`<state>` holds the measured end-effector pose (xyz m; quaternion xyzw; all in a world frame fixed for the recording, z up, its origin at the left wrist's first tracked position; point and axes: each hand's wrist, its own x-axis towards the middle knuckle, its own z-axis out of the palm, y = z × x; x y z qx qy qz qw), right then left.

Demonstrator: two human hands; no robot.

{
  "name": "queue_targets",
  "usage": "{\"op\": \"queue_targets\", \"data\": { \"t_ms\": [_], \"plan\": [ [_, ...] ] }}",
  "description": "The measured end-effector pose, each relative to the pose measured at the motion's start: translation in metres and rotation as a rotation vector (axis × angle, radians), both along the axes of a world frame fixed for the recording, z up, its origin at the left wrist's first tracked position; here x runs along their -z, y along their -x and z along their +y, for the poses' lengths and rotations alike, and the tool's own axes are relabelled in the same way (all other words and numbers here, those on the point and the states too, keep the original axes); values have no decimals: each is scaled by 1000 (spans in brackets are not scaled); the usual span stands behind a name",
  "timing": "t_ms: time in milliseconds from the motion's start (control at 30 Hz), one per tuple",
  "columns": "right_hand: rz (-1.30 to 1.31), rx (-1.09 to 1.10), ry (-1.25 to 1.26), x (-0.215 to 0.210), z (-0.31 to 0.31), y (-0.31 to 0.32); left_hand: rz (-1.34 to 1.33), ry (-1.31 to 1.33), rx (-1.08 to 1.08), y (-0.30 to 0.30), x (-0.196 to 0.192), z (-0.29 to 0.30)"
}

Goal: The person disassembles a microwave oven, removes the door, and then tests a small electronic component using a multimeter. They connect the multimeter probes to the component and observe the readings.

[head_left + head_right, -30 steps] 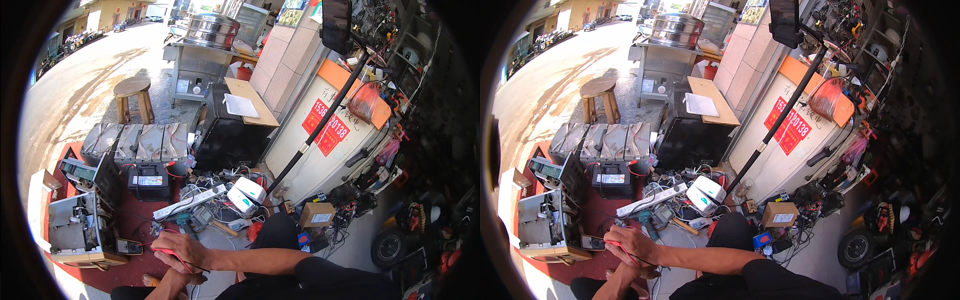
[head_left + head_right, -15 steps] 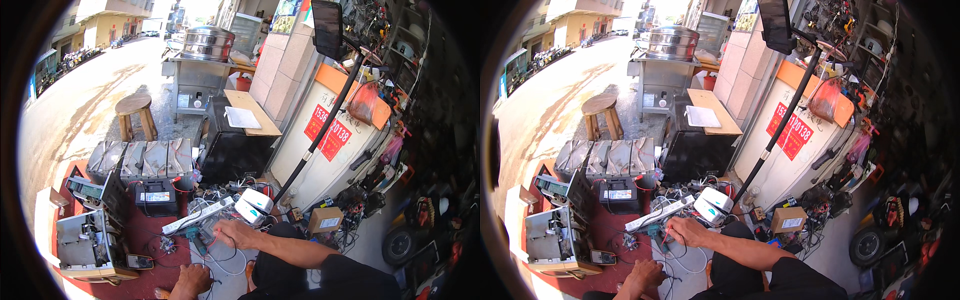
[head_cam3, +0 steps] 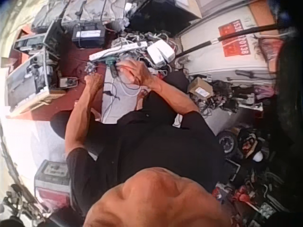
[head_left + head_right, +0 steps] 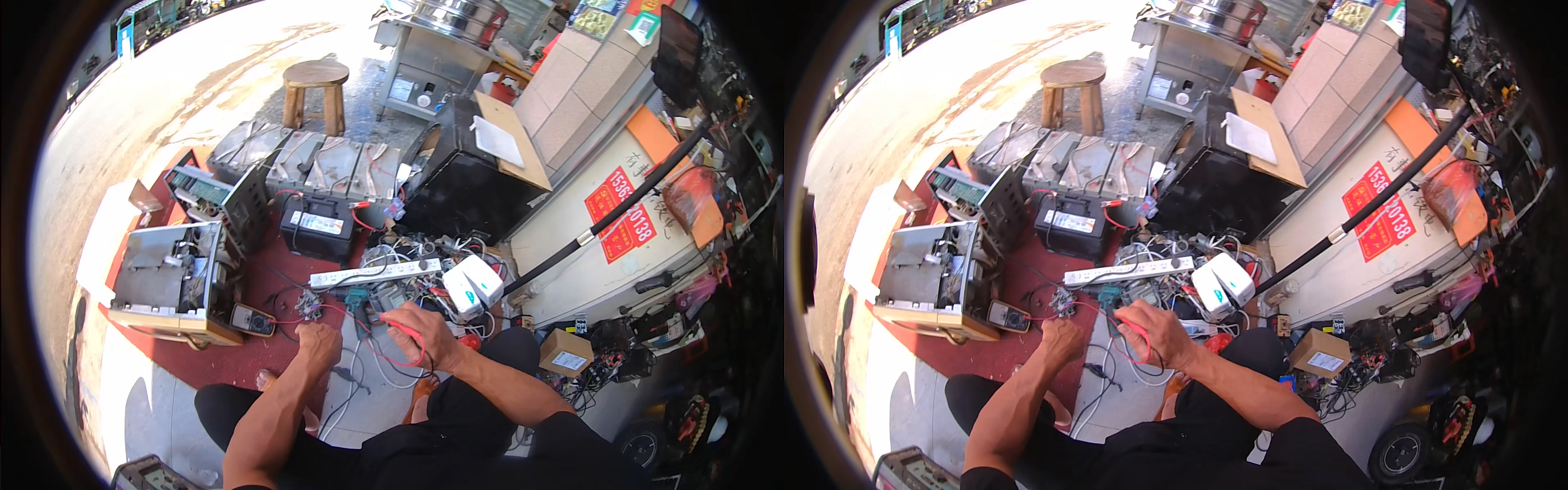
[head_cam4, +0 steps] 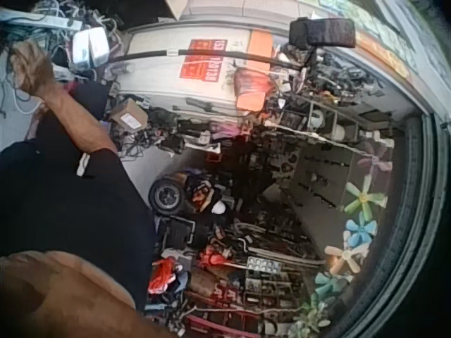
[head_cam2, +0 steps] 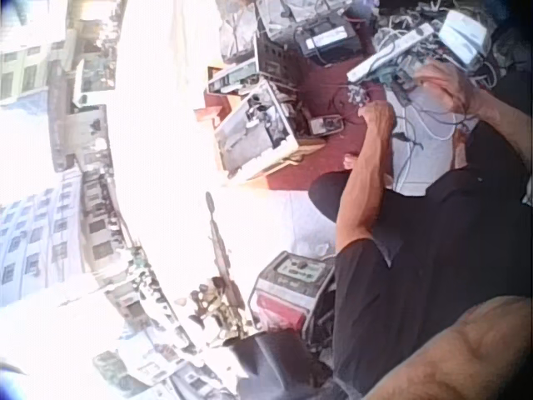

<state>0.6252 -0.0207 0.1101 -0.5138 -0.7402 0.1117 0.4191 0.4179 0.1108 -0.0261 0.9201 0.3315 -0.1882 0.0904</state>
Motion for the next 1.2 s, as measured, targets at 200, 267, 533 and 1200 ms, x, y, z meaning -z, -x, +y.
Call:
{"op": "queue_targets", "data": {
  "t_ms": [200,267,533,1200],
  "plan": [
    [-107,120,-340,-42,-28,-6,-53,-119,-194,32,117,-32],
    [-82,133,-370,-51,-41,-6,-126,-122,-261,26,128,-50],
    [395,304,-374,-57,-40,-29,-254,-35,-26,-28,141,-106],
    [-208,-160,542,-16,-17,-6,-786,251,-714,-65,240,-26]
  ]
}}
